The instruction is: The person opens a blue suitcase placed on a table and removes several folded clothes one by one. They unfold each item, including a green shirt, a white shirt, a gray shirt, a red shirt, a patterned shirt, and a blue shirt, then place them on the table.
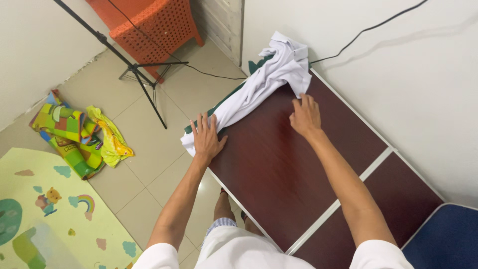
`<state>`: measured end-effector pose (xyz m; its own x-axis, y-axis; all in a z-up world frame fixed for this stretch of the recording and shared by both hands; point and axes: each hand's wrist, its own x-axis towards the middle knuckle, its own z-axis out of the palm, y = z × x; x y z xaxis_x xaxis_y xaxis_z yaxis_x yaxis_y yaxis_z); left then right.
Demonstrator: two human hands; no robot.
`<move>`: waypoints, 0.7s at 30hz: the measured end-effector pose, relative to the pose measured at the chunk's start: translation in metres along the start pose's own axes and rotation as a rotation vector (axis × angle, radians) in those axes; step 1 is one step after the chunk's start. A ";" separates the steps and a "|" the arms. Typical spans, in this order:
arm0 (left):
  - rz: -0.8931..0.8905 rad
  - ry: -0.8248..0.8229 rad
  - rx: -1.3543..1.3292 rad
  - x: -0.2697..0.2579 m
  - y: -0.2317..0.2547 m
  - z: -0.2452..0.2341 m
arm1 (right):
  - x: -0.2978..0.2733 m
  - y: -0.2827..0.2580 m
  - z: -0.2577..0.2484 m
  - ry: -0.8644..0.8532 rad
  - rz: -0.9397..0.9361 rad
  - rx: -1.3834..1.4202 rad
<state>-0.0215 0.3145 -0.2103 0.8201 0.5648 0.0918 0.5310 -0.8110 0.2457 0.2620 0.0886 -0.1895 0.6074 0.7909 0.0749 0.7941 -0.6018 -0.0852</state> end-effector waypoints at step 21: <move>0.172 -0.207 -0.779 -0.118 0.107 -0.013 | -0.310 -0.045 -0.050 0.176 0.582 0.536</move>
<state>-0.0639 0.1629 -0.1824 0.9396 0.3411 0.0282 0.1568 -0.5022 0.8504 0.0392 -0.1355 -0.1592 0.9499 0.3118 0.0231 0.2583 -0.7412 -0.6196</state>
